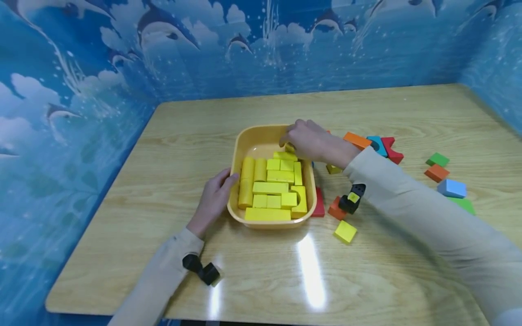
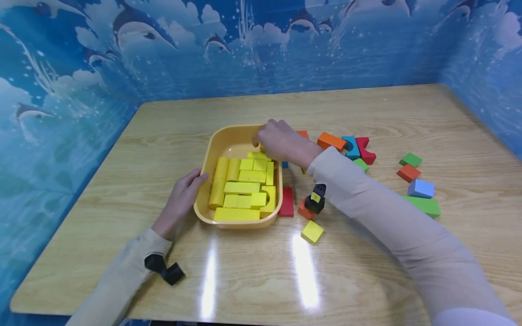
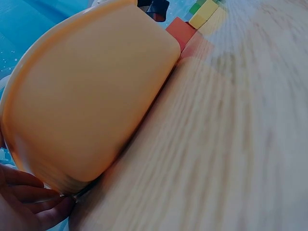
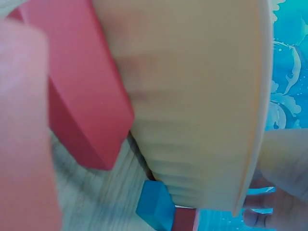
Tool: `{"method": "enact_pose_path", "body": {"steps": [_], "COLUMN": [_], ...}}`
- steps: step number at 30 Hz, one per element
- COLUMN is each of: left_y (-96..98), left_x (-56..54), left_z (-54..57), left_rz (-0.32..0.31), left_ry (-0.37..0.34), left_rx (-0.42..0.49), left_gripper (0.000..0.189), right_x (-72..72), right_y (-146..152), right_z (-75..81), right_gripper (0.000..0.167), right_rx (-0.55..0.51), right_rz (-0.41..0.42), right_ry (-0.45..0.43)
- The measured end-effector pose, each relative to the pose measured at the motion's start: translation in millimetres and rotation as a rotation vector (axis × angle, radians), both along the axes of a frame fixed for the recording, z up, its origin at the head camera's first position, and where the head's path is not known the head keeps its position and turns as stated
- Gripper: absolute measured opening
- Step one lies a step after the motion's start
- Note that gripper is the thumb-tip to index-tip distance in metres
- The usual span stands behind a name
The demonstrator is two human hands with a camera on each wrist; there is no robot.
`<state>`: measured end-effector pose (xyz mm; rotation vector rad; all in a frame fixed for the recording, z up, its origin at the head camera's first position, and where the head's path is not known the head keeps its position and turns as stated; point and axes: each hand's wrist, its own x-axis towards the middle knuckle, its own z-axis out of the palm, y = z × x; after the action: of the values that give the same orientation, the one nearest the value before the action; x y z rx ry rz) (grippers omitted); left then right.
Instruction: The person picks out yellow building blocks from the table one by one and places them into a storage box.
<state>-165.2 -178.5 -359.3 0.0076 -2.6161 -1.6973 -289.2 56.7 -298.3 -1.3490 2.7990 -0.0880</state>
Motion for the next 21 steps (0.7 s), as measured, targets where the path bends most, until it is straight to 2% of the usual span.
{"method": "enact_pose_path", "body": {"steps": [6, 9, 11, 13, 16, 21], "left_y": [-1.1, 0.2, 1.1, 1.5, 0.9, -1.1], "left_x": [0.9, 0.4, -0.2, -1.4, -1.1, 0.6], "left_z": [0.1, 1.9, 3.0, 3.1, 2.4, 2.2], "left_rz": [-0.004, -0.002, -0.008, -0.005, -0.001, 0.006], "left_ry": [0.010, 0.018, 0.019, 0.022, 0.018, 0.006], "left_rx": [-0.006, -0.019, -0.023, -0.027, -0.029, -0.030], "left_gripper": [0.041, 0.040, 0.041, 0.040, 0.039, 0.039], "right_x": [3.1, 6.3, 9.0, 12.4, 17.9, 36.9], "right_y": [13.9, 40.2, 64.5, 90.0, 124.7, 159.7], "right_z": [12.7, 20.0, 21.1, 17.0, 4.4, -7.5], "right_gripper": [0.041, 0.047, 0.046, 0.041, 0.031, 0.021], "right_rx": [-0.109, -0.160, -0.137, -0.093, -0.047, -0.119], "right_rz": [-0.011, -0.086, -0.166, -0.231, -0.259, -0.242], "right_ry": [0.060, 0.028, -0.035, -0.110, -0.201, -0.185]}}
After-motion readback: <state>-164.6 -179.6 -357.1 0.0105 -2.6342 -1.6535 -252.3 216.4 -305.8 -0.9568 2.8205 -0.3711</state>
